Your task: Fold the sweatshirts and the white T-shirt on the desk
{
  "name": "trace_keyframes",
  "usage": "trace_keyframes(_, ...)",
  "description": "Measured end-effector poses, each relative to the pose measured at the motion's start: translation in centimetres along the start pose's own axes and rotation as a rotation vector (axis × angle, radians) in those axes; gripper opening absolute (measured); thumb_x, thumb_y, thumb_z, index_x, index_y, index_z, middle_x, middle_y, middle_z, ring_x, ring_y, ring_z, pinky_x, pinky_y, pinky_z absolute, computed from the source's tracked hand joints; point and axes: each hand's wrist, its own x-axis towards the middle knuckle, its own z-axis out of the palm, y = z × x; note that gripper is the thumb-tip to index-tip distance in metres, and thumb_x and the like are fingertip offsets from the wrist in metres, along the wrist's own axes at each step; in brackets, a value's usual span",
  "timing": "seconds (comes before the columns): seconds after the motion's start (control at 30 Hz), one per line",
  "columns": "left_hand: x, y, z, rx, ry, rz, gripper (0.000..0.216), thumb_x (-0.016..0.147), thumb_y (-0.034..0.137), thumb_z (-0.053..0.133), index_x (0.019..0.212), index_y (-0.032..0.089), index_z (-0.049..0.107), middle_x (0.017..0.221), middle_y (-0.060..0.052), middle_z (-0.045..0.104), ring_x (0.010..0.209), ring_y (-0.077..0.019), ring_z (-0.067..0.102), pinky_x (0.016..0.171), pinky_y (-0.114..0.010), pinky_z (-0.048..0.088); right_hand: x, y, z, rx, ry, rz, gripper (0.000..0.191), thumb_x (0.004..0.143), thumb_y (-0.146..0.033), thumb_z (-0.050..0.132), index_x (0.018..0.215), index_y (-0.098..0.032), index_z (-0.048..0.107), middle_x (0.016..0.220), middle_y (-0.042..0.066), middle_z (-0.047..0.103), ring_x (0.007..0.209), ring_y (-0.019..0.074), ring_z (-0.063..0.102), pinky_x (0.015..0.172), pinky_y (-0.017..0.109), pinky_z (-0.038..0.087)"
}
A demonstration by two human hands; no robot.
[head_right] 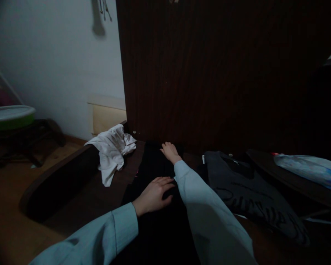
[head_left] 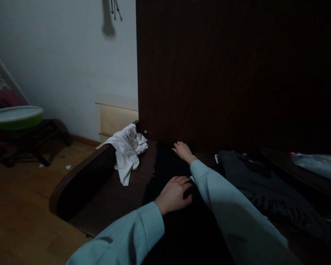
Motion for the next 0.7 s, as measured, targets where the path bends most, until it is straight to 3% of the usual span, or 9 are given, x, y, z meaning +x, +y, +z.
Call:
trace_keyframes(0.13, 0.0, 0.0, 0.0, 0.027, -0.01, 0.007, 0.036, 0.079, 0.034, 0.047, 0.11, 0.019, 0.055, 0.125, -0.006, 0.052, 0.117, -0.0199, 0.044, 0.099, -0.035, 0.033, -0.1, 0.1, -1.8, 0.006, 0.04, -0.023, 0.023, 0.088, -0.021, 0.036, 0.099, -0.013, 0.054, 0.101, 0.014, 0.057, 0.091, 0.0199, 0.052, 0.073, 0.028, 0.037)
trace_keyframes(0.3, 0.6, -0.1, 0.0, 0.075, -0.053, 0.007, 0.04, 0.081, 0.036, 0.043, 0.114, 0.018, 0.054, 0.127, -0.008, 0.05, 0.119, -0.0203, 0.042, 0.099, -0.037, 0.032, -1.1, 1.6, -6.3, 0.031, 0.253, -0.011, 0.023, 0.089, -0.023, 0.035, 0.093, -0.014, 0.055, 0.092, 0.011, 0.059, 0.083, 0.0197, 0.053, 0.064, 0.026, 0.035)
trace_keyframes(0.53, 3.9, -1.8, 0.1, 0.161, -0.093, 0.02, 0.041, 0.085, 0.033, 0.038, 0.12, 0.015, 0.048, 0.134, -0.01, 0.042, 0.122, -0.0211, 0.038, 0.102, -0.041, 0.027, -6.1, 2.6, -12.9, -0.011, 0.46, -0.153, 0.031, 0.09, -0.024, 0.03, 0.096, -0.011, 0.057, 0.088, 0.011, 0.06, 0.083, 0.0198, 0.052, 0.066, 0.028, 0.035)
trace_keyframes(0.6, 5.1, -2.5, 0.2, 0.164, -0.075, 0.031, 0.039, 0.085, 0.031, 0.04, 0.119, 0.016, 0.049, 0.131, -0.01, 0.045, 0.121, -0.0218, 0.039, 0.101, -0.04, 0.029, -8.5, 2.3, -13.2, 0.001, 0.448, -0.235, 0.034, 0.09, -0.025, 0.028, 0.098, -0.011, 0.058, 0.083, 0.01, 0.06, 0.081, 0.0191, 0.052, 0.066, 0.028, 0.036)
trace_keyframes(0.7, 6.5, -3.6, 0.6, 0.125, -0.031, 0.026, 0.032, 0.085, 0.03, 0.045, 0.113, 0.017, 0.053, 0.12, -0.009, 0.052, 0.11, -0.0216, 0.048, 0.093, -0.041, 0.038, -12.6, 1.4, -11.3, 0.06, 0.399, -0.309, 0.035, 0.09, -0.026, 0.028, 0.101, -0.012, 0.058, 0.079, 0.009, 0.06, 0.078, 0.0178, 0.053, 0.065, 0.028, 0.038)
